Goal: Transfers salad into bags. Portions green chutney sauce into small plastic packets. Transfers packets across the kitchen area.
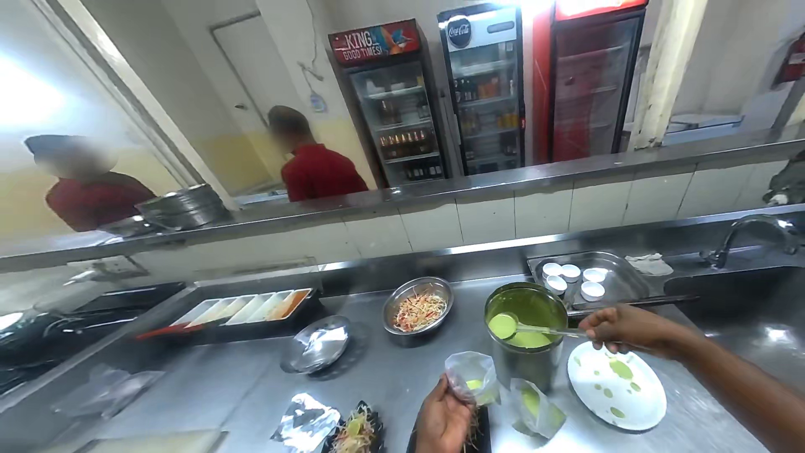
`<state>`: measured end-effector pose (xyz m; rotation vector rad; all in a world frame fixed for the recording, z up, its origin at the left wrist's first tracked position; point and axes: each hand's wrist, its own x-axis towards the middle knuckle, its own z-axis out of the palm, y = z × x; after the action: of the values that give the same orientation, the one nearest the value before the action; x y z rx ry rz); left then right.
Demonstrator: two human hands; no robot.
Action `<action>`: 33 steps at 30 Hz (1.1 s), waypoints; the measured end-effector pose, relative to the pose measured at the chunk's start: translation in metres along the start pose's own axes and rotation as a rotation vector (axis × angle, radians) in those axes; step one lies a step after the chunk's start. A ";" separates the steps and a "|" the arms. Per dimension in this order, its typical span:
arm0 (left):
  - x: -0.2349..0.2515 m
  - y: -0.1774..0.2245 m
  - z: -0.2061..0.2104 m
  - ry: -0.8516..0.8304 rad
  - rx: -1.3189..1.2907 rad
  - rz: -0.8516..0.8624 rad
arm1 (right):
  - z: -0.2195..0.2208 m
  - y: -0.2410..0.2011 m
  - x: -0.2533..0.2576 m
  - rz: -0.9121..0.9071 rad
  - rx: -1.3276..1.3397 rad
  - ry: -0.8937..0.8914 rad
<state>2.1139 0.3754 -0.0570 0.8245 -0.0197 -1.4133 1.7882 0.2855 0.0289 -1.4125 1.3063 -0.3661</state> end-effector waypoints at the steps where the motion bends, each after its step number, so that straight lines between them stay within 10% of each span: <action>1: 0.000 0.000 0.000 0.004 0.003 0.001 | 0.002 0.006 -0.009 -0.013 0.052 0.014; 18: -0.006 -0.001 0.011 0.003 -0.021 -0.005 | 0.037 0.022 -0.080 -0.188 0.270 0.102; 33: 0.000 -0.003 0.018 0.033 0.019 -0.002 | 0.067 0.042 -0.092 -0.720 -0.550 0.395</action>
<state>2.1024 0.3667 -0.0455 0.8634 -0.0068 -1.4025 1.7904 0.4054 0.0117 -2.3704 1.2107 -0.8407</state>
